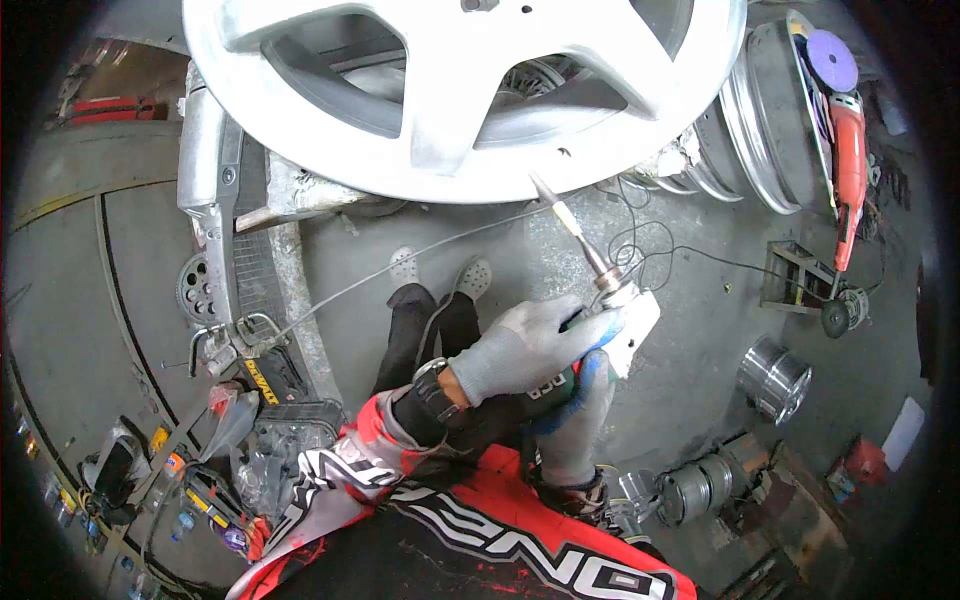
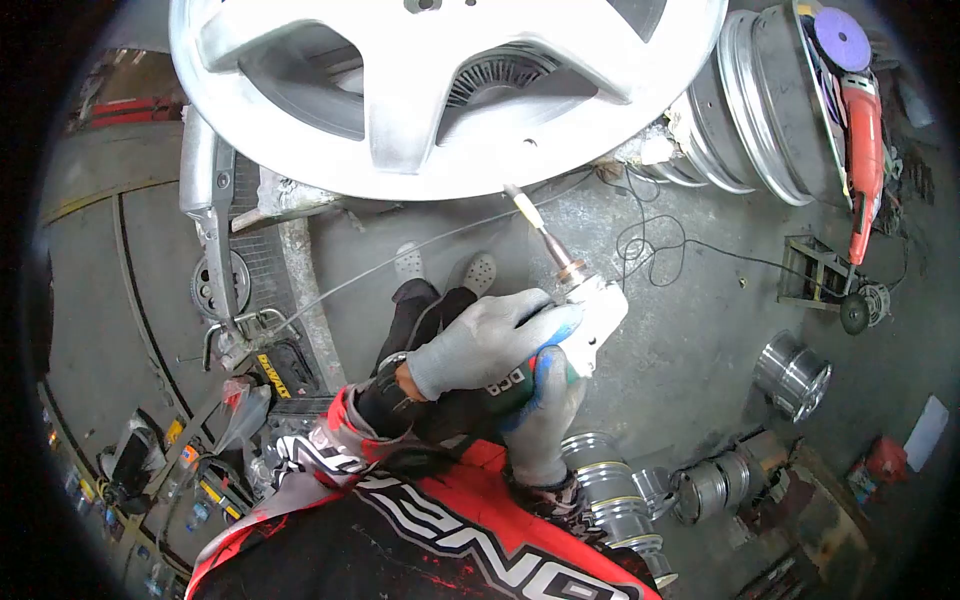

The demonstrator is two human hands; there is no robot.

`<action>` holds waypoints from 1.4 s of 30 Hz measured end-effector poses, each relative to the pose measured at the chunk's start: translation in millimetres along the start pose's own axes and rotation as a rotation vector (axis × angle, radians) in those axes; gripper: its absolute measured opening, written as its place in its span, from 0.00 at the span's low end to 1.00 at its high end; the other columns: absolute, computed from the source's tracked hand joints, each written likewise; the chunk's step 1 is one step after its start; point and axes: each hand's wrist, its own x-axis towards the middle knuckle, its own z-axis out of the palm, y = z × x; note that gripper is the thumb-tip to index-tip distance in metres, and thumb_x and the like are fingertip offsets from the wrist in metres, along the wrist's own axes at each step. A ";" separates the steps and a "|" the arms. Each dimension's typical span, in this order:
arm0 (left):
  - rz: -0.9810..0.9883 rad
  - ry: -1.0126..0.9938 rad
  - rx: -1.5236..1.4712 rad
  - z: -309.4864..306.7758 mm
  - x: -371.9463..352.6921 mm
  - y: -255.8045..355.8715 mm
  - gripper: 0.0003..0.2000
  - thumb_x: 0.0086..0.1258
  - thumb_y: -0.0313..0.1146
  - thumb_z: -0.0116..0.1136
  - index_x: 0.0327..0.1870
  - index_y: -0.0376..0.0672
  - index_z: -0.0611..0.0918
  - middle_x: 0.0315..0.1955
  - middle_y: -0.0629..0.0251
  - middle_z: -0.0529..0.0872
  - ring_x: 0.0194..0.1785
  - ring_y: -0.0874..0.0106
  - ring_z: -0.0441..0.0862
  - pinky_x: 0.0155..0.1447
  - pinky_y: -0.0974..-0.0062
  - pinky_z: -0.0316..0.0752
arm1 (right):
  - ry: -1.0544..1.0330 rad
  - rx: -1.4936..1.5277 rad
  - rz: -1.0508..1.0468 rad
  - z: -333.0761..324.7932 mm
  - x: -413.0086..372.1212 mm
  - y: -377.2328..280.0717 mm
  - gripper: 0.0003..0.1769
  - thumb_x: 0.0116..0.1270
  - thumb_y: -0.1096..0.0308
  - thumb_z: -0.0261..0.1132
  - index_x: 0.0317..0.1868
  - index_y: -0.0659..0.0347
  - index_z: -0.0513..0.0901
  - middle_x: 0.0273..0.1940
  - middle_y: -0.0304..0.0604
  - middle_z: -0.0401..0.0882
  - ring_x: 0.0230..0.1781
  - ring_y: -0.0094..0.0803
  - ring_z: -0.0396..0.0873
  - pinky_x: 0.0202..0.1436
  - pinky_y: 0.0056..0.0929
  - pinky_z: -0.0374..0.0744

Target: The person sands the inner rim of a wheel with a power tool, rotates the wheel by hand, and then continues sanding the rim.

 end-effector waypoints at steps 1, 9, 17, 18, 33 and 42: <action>0.008 0.032 -0.066 -0.4 1.9 1.7 0.16 0.80 0.39 0.60 0.61 0.40 0.82 0.52 0.48 0.85 0.50 0.56 0.88 0.60 0.62 0.82 | -0.002 0.016 0.004 1.7 -0.4 -5.2 0.33 0.84 0.47 0.55 0.75 0.64 0.71 0.65 0.48 0.80 0.63 0.37 0.82 0.68 0.40 0.81; -0.435 0.014 -0.495 -17.1 -26.4 7.9 0.17 0.84 0.40 0.55 0.59 0.34 0.81 0.51 0.51 0.86 0.47 0.56 0.86 0.58 0.68 0.80 | 0.044 0.280 0.080 30.8 -12.8 4.9 0.29 0.82 0.53 0.60 0.72 0.66 0.73 0.64 0.48 0.80 0.63 0.38 0.81 0.67 0.39 0.80; 0.079 0.067 -0.066 -3.4 4.7 -4.5 0.12 0.80 0.33 0.56 0.58 0.36 0.79 0.48 0.48 0.83 0.48 0.52 0.86 0.51 0.62 0.83 | 0.100 0.326 0.048 5.9 1.9 2.5 0.25 0.78 0.66 0.67 0.69 0.68 0.74 0.61 0.47 0.79 0.59 0.35 0.82 0.62 0.40 0.82; 0.177 0.132 -0.071 -0.3 11.7 -5.9 0.12 0.80 0.33 0.56 0.58 0.36 0.79 0.47 0.49 0.83 0.47 0.52 0.86 0.50 0.61 0.82 | 0.077 -0.149 -0.079 3.5 2.2 -6.4 0.30 0.83 0.50 0.57 0.71 0.68 0.74 0.62 0.48 0.80 0.60 0.35 0.83 0.63 0.36 0.81; 0.083 0.161 -0.261 12.5 3.8 -11.5 0.15 0.72 0.30 0.61 0.56 0.34 0.82 0.46 0.52 0.84 0.46 0.54 0.87 0.50 0.64 0.83 | 0.173 -0.249 -0.164 4.2 1.6 5.0 0.26 0.82 0.56 0.56 0.67 0.68 0.76 0.57 0.47 0.81 0.54 0.33 0.83 0.58 0.37 0.82; 0.202 0.243 0.011 -3.2 -19.4 -13.4 0.17 0.67 0.27 0.63 0.56 0.36 0.80 0.46 0.53 0.83 0.46 0.54 0.87 0.45 0.64 0.85 | 0.045 0.048 -0.057 33.9 -3.7 -9.6 0.27 0.78 0.60 0.60 0.70 0.68 0.73 0.61 0.46 0.79 0.62 0.33 0.79 0.65 0.37 0.78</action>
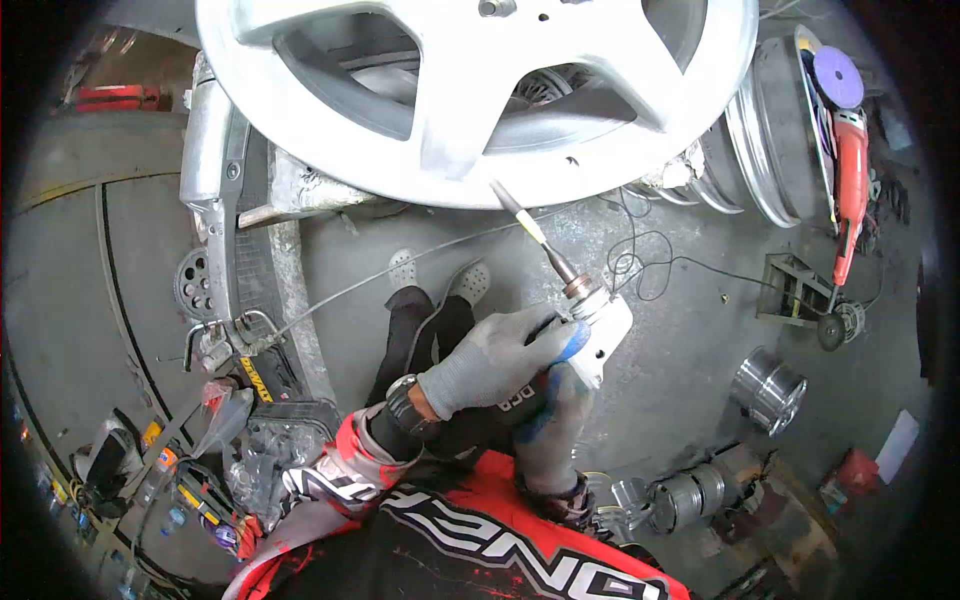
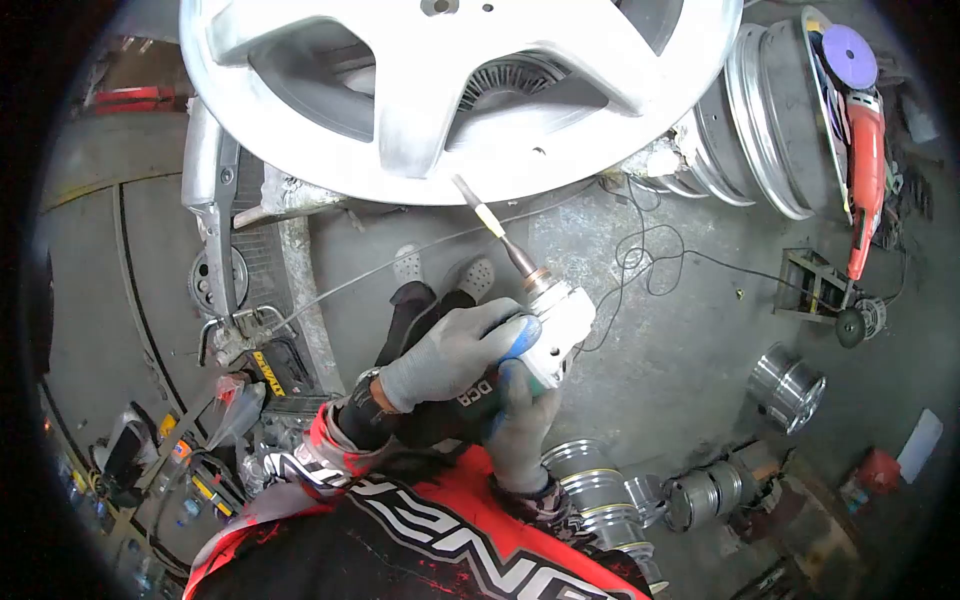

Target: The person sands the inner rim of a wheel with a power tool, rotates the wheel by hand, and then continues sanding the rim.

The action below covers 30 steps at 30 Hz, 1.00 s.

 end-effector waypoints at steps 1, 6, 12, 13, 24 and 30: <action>0.010 0.008 -0.014 0.8 3.0 0.5 0.17 0.67 0.27 0.64 0.56 0.36 0.80 0.45 0.53 0.83 0.46 0.54 0.87 0.45 0.64 0.85 | 0.009 0.170 0.064 0.7 -0.4 -0.5 0.28 0.75 0.66 0.62 0.71 0.68 0.70 0.62 0.46 0.78 0.62 0.33 0.78 0.68 0.39 0.77; 0.038 0.016 -0.112 27.2 26.6 -7.4 0.19 0.68 0.29 0.65 0.60 0.37 0.82 0.45 0.51 0.83 0.44 0.53 0.87 0.44 0.61 0.85 | 0.042 0.045 -0.017 -31.8 15.6 3.7 0.26 0.77 0.66 0.59 0.71 0.67 0.71 0.61 0.46 0.78 0.61 0.33 0.78 0.66 0.37 0.77; -0.033 -0.068 -0.145 24.8 28.3 -13.5 0.17 0.69 0.28 0.64 0.59 0.37 0.83 0.45 0.51 0.83 0.44 0.54 0.87 0.46 0.61 0.84 | 0.160 -0.032 -0.073 -25.3 16.0 11.9 0.28 0.84 0.54 0.54 0.72 0.67 0.73 0.61 0.46 0.80 0.58 0.32 0.82 0.60 0.36 0.81; 0.055 -0.045 -0.061 18.8 25.5 -12.2 0.15 0.70 0.27 0.63 0.57 0.38 0.83 0.45 0.51 0.83 0.44 0.54 0.87 0.46 0.62 0.84 | 0.105 -0.008 -0.040 -26.7 14.1 16.2 0.26 0.80 0.61 0.57 0.71 0.67 0.72 0.62 0.47 0.79 0.60 0.33 0.80 0.64 0.37 0.79; -0.418 -0.169 -0.223 -26.0 -12.5 13.1 0.11 0.84 0.36 0.53 0.54 0.39 0.81 0.44 0.55 0.83 0.42 0.56 0.85 0.49 0.65 0.81 | 0.043 0.388 0.228 13.6 -18.4 20.6 0.27 0.79 0.65 0.60 0.74 0.64 0.71 0.64 0.46 0.79 0.63 0.36 0.80 0.65 0.37 0.80; 0.083 -0.027 0.060 3.1 15.2 -6.5 0.18 0.70 0.29 0.63 0.61 0.43 0.85 0.43 0.56 0.84 0.41 0.58 0.87 0.43 0.63 0.84 | 0.114 0.210 0.082 10.3 -0.4 4.0 0.29 0.84 0.55 0.50 0.72 0.68 0.72 0.65 0.50 0.78 0.65 0.37 0.79 0.68 0.39 0.78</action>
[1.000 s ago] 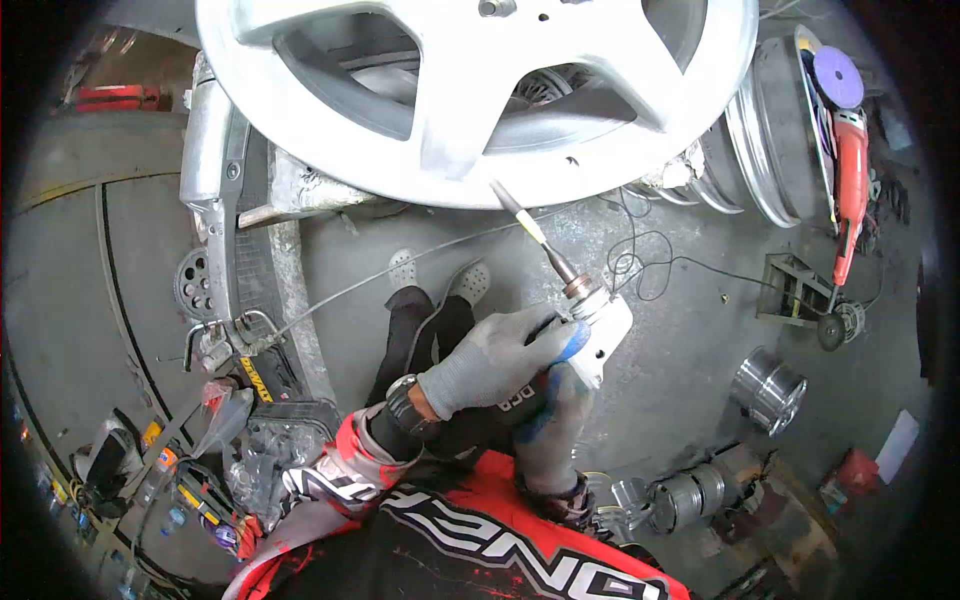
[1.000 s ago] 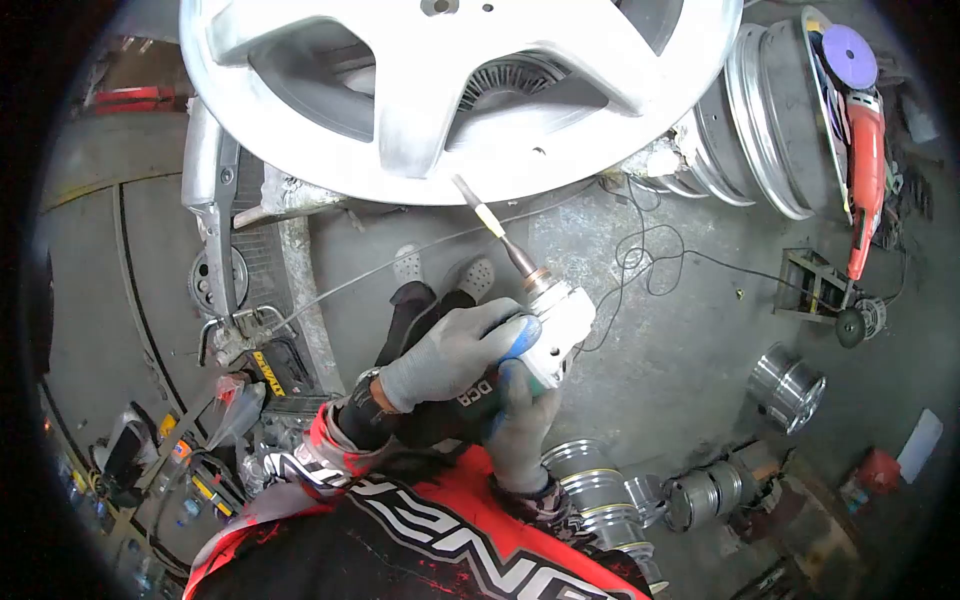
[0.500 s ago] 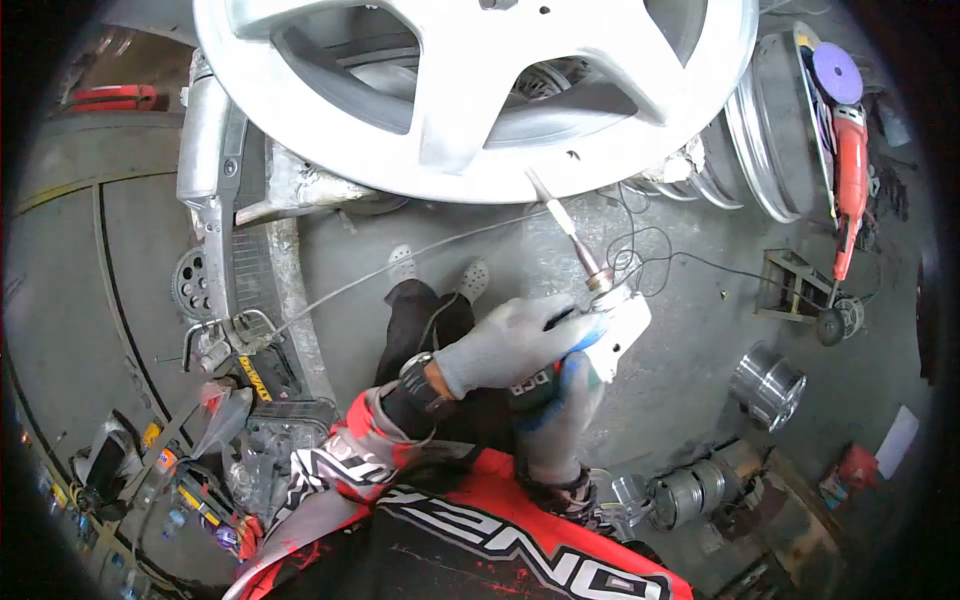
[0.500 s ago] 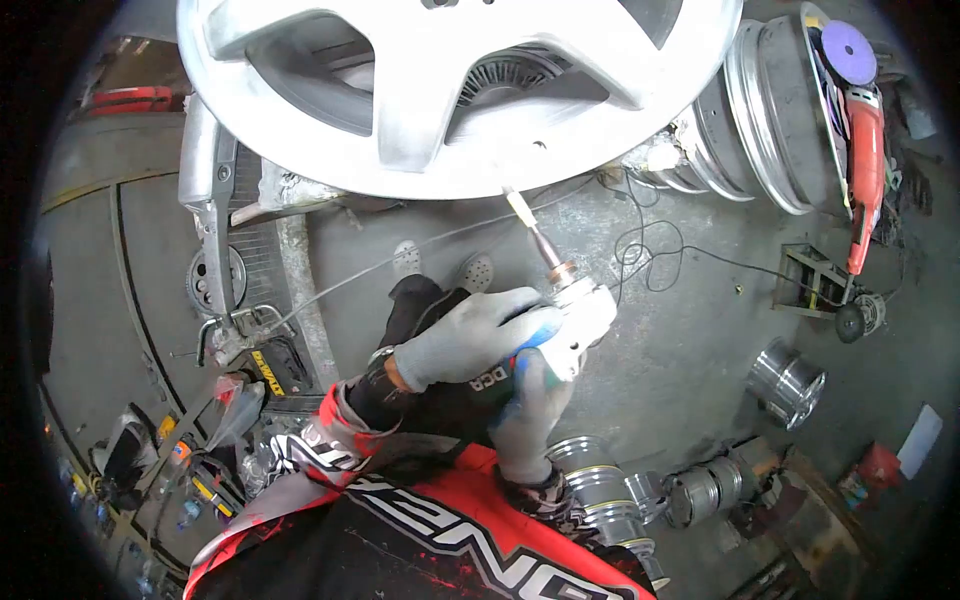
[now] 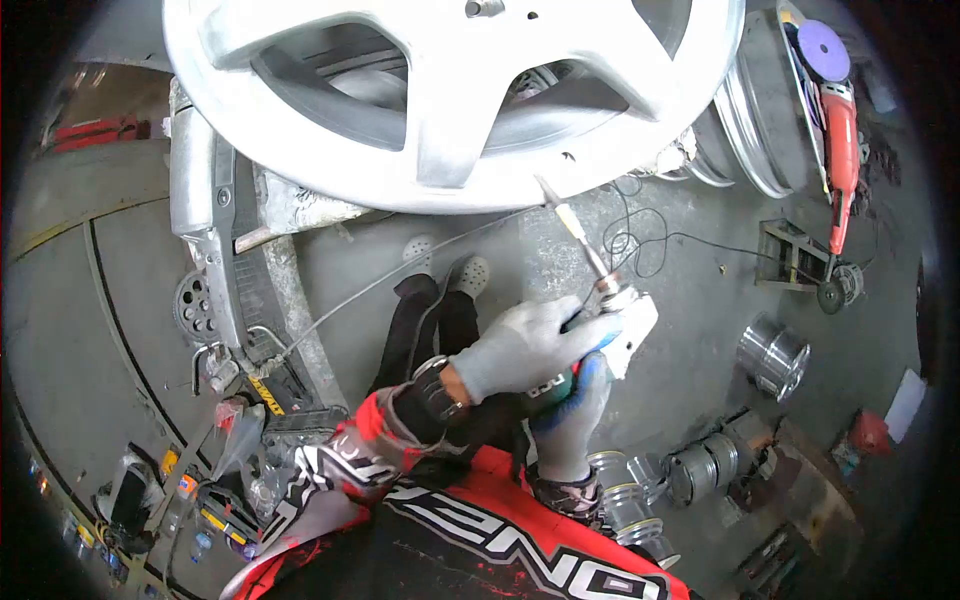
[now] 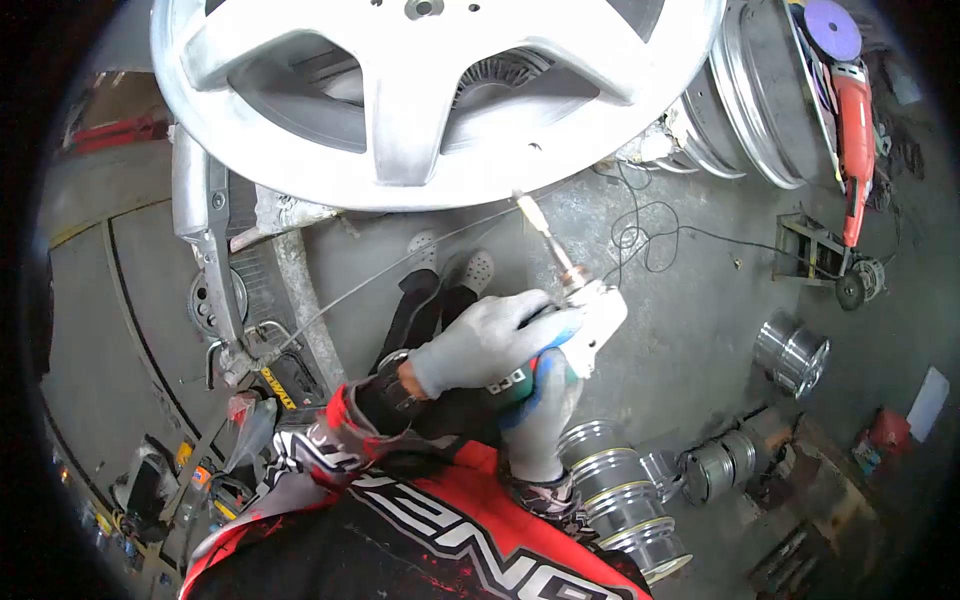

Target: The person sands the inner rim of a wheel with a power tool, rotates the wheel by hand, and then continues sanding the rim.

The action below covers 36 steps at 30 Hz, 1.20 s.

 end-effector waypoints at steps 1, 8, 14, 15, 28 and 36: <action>0.004 0.000 -0.006 9.3 1.4 -6.6 0.18 0.70 0.29 0.63 0.61 0.43 0.85 0.43 0.56 0.84 0.41 0.58 0.87 0.43 0.63 0.84 | 0.081 -0.004 -0.069 3.4 2.2 -1.7 0.24 0.82 0.62 0.51 0.68 0.71 0.76 0.61 0.52 0.78 0.62 0.36 0.80 0.66 0.39 0.78; -0.017 -0.099 -0.063 -22.6 -13.3 -4.0 0.15 0.72 0.30 0.63 0.58 0.42 0.83 0.39 0.54 0.81 0.38 0.57 0.87 0.39 0.63 0.83 | -0.055 -0.347 -0.072 -18.1 -12.0 30.1 0.31 0.87 0.50 0.47 0.74 0.66 0.71 0.67 0.50 0.77 0.65 0.37 0.79 0.68 0.39 0.79; -0.136 -0.150 -0.029 -35.7 -27.3 4.7 0.17 0.72 0.31 0.62 0.62 0.47 0.84 0.39 0.55 0.81 0.34 0.56 0.87 0.36 0.61 0.83 | -0.078 -0.189 0.029 -9.4 -22.7 40.8 0.32 0.87 0.47 0.46 0.77 0.64 0.69 0.70 0.49 0.76 0.70 0.38 0.76 0.73 0.41 0.75; -0.091 -0.147 0.017 -33.4 -22.9 3.5 0.20 0.72 0.31 0.62 0.65 0.49 0.84 0.38 0.56 0.81 0.33 0.56 0.86 0.35 0.61 0.83 | -0.077 -0.191 0.027 -10.7 -20.3 37.6 0.32 0.87 0.47 0.46 0.77 0.64 0.69 0.70 0.49 0.76 0.70 0.38 0.76 0.73 0.41 0.75; -0.002 -0.108 0.082 -34.9 -18.9 -3.0 0.24 0.69 0.34 0.64 0.68 0.56 0.85 0.31 0.61 0.76 0.27 0.63 0.84 0.30 0.64 0.81 | 0.184 0.208 0.062 14.0 -21.7 42.1 0.31 0.88 0.48 0.45 0.79 0.60 0.68 0.70 0.49 0.75 0.69 0.39 0.77 0.73 0.42 0.76; 0.066 -0.134 0.028 -19.4 16.6 -9.1 0.28 0.70 0.36 0.63 0.74 0.61 0.81 0.32 0.57 0.77 0.28 0.58 0.84 0.33 0.61 0.82 | 0.180 0.135 -0.015 9.9 -1.4 18.4 0.30 0.89 0.50 0.44 0.78 0.63 0.66 0.71 0.50 0.74 0.70 0.37 0.77 0.73 0.40 0.77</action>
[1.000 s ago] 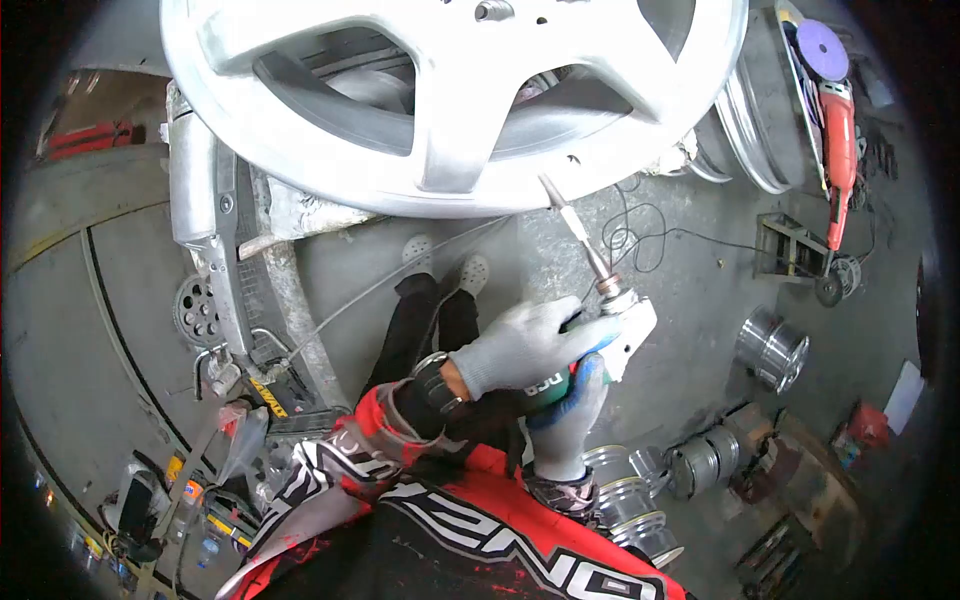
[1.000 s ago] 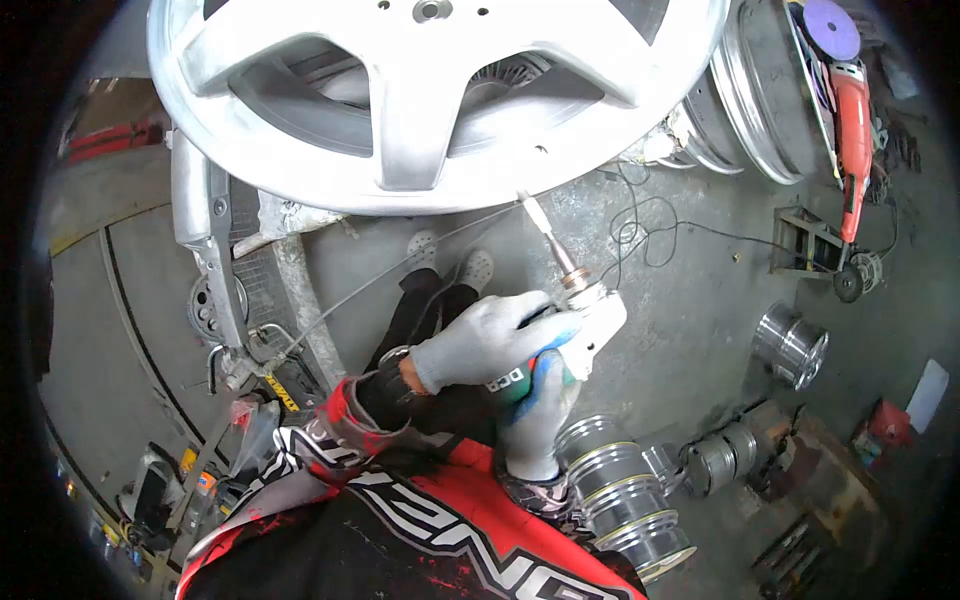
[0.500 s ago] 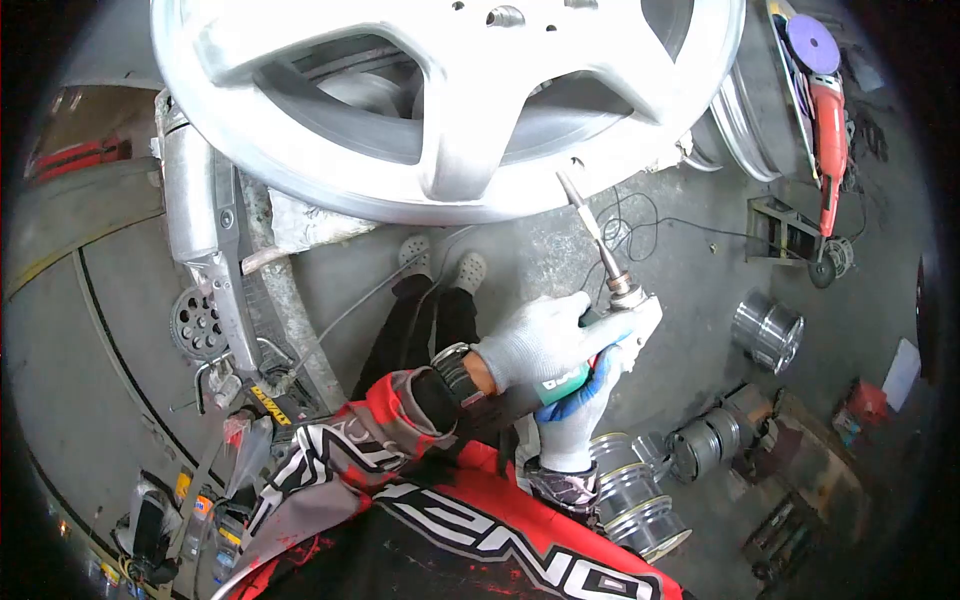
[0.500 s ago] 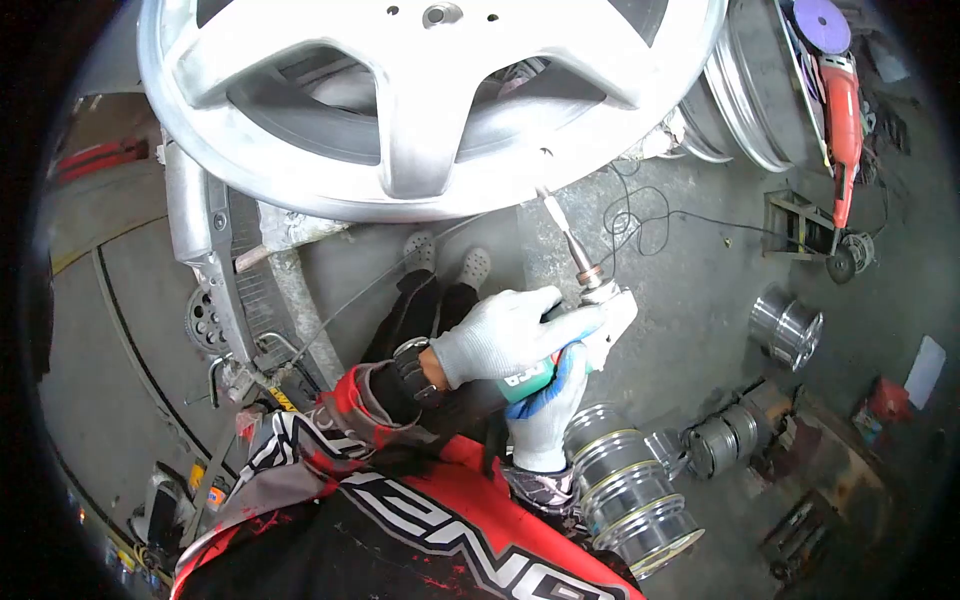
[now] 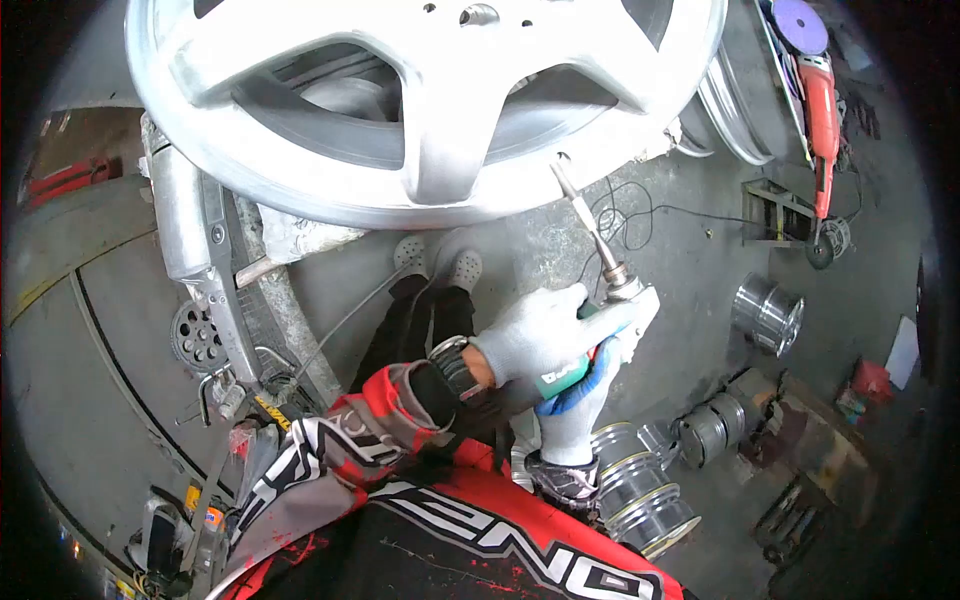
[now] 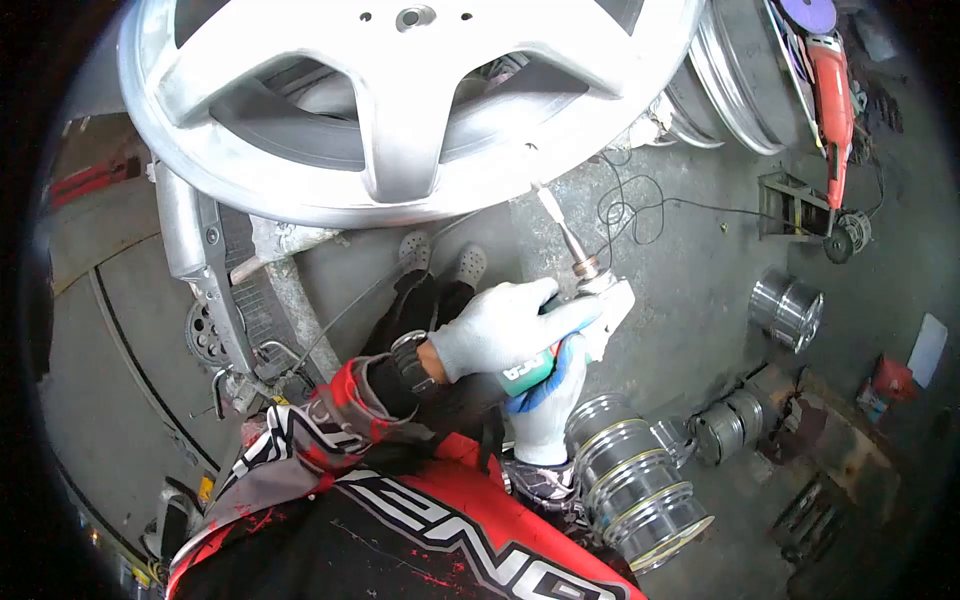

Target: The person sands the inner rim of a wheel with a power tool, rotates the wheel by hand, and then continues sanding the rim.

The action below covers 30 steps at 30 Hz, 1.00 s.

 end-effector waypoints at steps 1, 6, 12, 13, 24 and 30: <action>0.000 -0.031 -0.026 -1.7 3.5 0.9 0.28 0.70 0.35 0.63 0.74 0.62 0.81 0.32 0.56 0.77 0.28 0.57 0.84 0.33 0.60 0.82 | 0.017 0.044 -0.001 -2.0 1.5 0.9 0.28 0.89 0.52 0.46 0.76 0.64 0.68 0.69 0.51 0.76 0.68 0.38 0.78 0.71 0.41 0.77; 0.021 -0.018 0.043 3.4 -14.4 -5.4 0.28 0.71 0.33 0.62 0.74 0.59 0.79 0.34 0.57 0.78 0.31 0.57 0.85 0.34 0.60 0.82 | 0.002 -0.427 -0.240 -27.5 5.4 24.2 0.18 0.83 0.64 0.56 0.63 0.68 0.79 0.57 0.56 0.84 0.58 0.46 0.84 0.62 0.43 0.80; -0.480 -0.269 -0.230 8.7 -56.7 -10.4 0.14 0.78 0.38 0.59 0.62 0.54 0.82 0.39 0.54 0.80 0.38 0.54 0.86 0.39 0.57 0.83 | 0.039 -0.150 -0.097 20.4 -26.8 24.0 0.15 0.79 0.68 0.56 0.55 0.71 0.82 0.49 0.55 0.86 0.50 0.42 0.86 0.54 0.40 0.81; -0.479 -0.275 -0.224 2.6 -56.9 -5.2 0.14 0.78 0.38 0.59 0.62 0.54 0.82 0.39 0.54 0.80 0.38 0.54 0.86 0.39 0.57 0.83 | 0.046 0.045 0.041 22.2 -29.9 23.1 0.17 0.80 0.66 0.55 0.55 0.71 0.82 0.49 0.53 0.86 0.49 0.39 0.85 0.54 0.40 0.81; -0.193 -0.237 -0.195 -12.2 -19.2 -5.6 0.18 0.72 0.30 0.60 0.62 0.42 0.79 0.40 0.53 0.81 0.41 0.53 0.86 0.42 0.58 0.83 | 0.006 -0.587 -0.346 -33.3 -6.2 53.1 0.24 0.78 0.65 0.65 0.69 0.65 0.76 0.58 0.55 0.81 0.56 0.46 0.83 0.58 0.40 0.81; -0.520 -0.370 -0.385 -24.8 -29.9 -2.5 0.15 0.81 0.36 0.56 0.62 0.41 0.79 0.44 0.51 0.84 0.43 0.54 0.87 0.49 0.62 0.84 | -0.004 -0.378 -0.227 -13.0 -22.8 56.0 0.31 0.71 0.67 0.73 0.72 0.62 0.73 0.61 0.57 0.79 0.60 0.54 0.80 0.62 0.49 0.79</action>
